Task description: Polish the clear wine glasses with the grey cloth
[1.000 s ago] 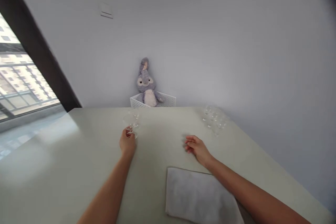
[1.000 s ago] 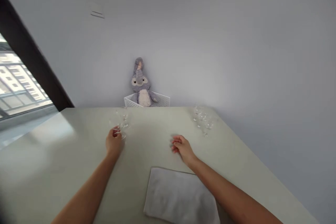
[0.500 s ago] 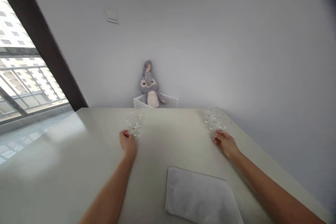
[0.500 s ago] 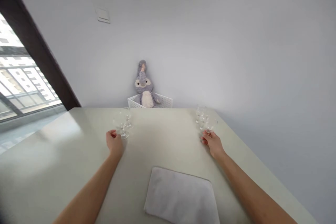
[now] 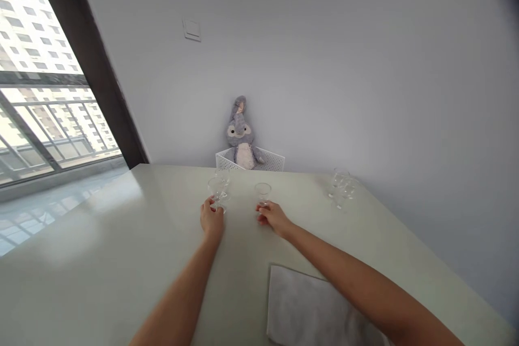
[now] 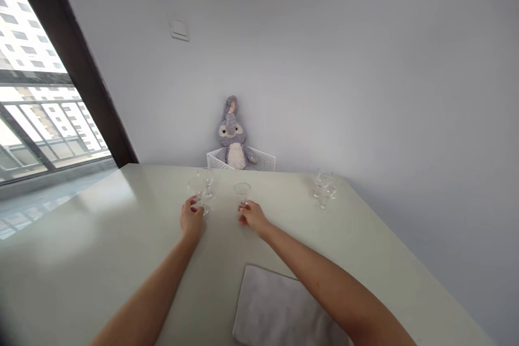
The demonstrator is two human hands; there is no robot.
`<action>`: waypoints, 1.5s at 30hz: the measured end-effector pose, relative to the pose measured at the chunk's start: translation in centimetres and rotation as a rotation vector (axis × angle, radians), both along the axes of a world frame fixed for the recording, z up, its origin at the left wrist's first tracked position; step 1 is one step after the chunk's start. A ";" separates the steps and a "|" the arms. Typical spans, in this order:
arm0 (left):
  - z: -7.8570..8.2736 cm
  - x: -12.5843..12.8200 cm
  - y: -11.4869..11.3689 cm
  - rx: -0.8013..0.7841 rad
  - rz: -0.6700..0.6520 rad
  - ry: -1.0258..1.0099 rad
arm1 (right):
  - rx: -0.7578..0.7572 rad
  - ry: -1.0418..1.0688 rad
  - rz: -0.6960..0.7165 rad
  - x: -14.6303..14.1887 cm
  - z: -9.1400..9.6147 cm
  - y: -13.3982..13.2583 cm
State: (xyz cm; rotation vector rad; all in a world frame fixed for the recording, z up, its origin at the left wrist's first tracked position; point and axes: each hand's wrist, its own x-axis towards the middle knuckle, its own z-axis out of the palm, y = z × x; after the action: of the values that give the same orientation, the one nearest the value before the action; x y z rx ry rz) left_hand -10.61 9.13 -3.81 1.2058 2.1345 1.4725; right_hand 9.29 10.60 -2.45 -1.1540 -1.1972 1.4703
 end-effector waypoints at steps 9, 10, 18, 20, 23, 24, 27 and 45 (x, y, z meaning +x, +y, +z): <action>-0.3 -0.2 0.3 0.009 -0.022 0.014 | 0.013 -0.022 0.037 -5.0 -0.1 0.9; -0.4 -0.2 0.4 0.009 -0.022 0.012 | 0.014 -0.024 0.010 -4.0 -0.3 0.5; 0.1 0.0 0.5 -0.008 0.004 0.018 | 0.048 -0.102 -0.689 12.5 -1.9 -2.2; 0.3 0.1 0.5 -0.017 0.017 0.036 | 0.044 -0.133 -0.884 17.0 -1.8 -2.2; 0.4 0.2 0.5 -0.032 0.014 0.035 | 0.036 -0.158 -0.976 21.6 -1.5 -1.0; 0.4 0.2 0.5 -0.031 0.012 0.032 | 0.038 -0.159 -0.957 22.5 -1.3 -0.4; 0.4 0.2 0.5 -0.012 0.015 0.024 | 0.054 -0.155 -0.863 23.4 -1.2 1.4; 0.1 0.4 0.4 -0.018 -0.015 0.005 | 0.116 -0.163 -0.212 0.3 -0.9 7.0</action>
State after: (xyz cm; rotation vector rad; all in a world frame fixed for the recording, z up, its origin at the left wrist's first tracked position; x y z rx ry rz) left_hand -10.23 9.57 -3.72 1.2177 2.1329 1.4430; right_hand 9.61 17.61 -3.38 -1.2972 -1.2123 1.1517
